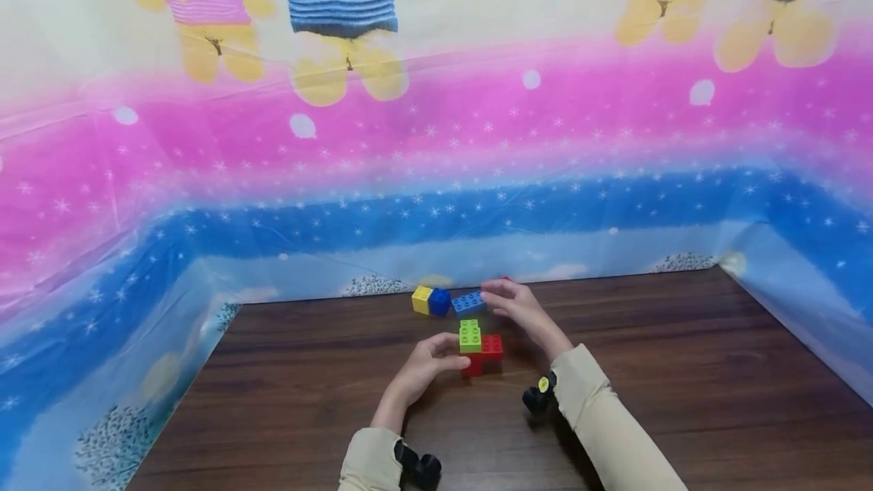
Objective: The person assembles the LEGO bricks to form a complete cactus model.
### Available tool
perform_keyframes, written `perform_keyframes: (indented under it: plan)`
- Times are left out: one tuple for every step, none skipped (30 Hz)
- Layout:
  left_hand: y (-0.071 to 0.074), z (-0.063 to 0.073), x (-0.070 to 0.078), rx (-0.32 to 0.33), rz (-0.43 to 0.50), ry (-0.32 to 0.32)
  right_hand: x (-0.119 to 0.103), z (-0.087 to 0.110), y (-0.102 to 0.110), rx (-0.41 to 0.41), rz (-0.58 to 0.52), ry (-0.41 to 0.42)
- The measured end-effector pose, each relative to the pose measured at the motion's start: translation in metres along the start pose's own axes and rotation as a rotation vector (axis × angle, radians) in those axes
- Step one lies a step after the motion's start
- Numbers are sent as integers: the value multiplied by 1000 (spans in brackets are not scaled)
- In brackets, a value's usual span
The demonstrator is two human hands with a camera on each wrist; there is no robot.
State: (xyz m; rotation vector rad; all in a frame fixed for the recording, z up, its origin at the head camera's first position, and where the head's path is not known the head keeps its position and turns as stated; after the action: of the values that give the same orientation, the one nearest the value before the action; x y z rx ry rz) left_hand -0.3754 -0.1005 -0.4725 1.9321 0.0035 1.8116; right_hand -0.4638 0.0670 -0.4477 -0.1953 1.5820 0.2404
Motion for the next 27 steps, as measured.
perform_keyframes:
  plan:
    - [0,0,0,-1,1,-1,-1,-1,-1,0,15,8]
    - [1,0,1,-1,2,-1,-2,-3,-1,4,36,18]
    - [1,0,1,-1,3,-1,-2,-4,-1,8,52,23]
    - [1,0,1,-2,5,1,-2,-6,-2,11,63,27]
    - [1,0,1,-2,7,3,-3,-7,-2,14,78,33]
    - [1,0,1,-3,9,2,-3,-8,-3,17,94,42]
    - [1,0,1,-5,12,2,-2,-9,-3,19,104,47]
    - [1,0,1,-5,12,3,-2,-10,-3,22,106,51]
    - [0,0,0,-7,13,4,0,-11,-3,21,103,52]
    - [0,0,0,-9,14,3,1,-12,-4,19,106,56]
    - [-1,0,0,-11,13,3,2,-13,-4,17,106,57]
    - [-1,0,0,-13,13,3,4,-14,-4,13,113,61]
    - [-1,0,0,-14,14,3,5,-15,-4,8,114,62]
    - [-2,0,0,-15,15,3,6,-15,-4,0,116,65]
    - [-2,0,0,-17,17,1,7,-16,-5,-10,116,67]
    - [-2,0,0,-18,18,-1,8,-16,-5,-20,113,68]
    - [-2,1,0,-20,20,-2,9,-17,-5,-30,106,69]
    - [-2,1,0,-20,23,-6,9,-18,-5,-39,107,72]
    - [-2,1,1,-21,25,-7,9,-18,-5,-47,107,72]
    - [-2,1,1,-21,26,-8,10,-19,-5,-53,110,72]
    - [-2,1,1,-21,26,-9,10,-19,-5,-59,113,70]
    - [-2,1,1,-21,26,-9,11,-19,-4,-63,116,66]
    - [-2,1,1,-20,26,-9,11,-20,-4,-69,124,62]
    - [-2,1,1,-21,26,-9,12,-20,-4,-76,133,56]
    - [-2,1,1,-21,26,-8,12,-20,-4,-83,137,49]
    - [-2,1,1,-22,25,-7,13,-20,-4,-89,136,39]
    - [-2,1,2,-23,24,-7,14,-20,-4,-96,135,31]
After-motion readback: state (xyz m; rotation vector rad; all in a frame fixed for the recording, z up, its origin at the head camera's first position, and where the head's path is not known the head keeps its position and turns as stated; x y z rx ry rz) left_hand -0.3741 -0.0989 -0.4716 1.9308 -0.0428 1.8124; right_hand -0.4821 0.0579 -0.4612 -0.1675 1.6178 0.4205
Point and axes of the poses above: each hand's wrist, its own z-axis away from the middle knuckle, its own y-axis out of the back of the hand, x = y × z, the point moved 8 cm from there along -z, towards the middle knuckle, and after that the axes turned 9 degrees about -z, right-handed, at the moved point
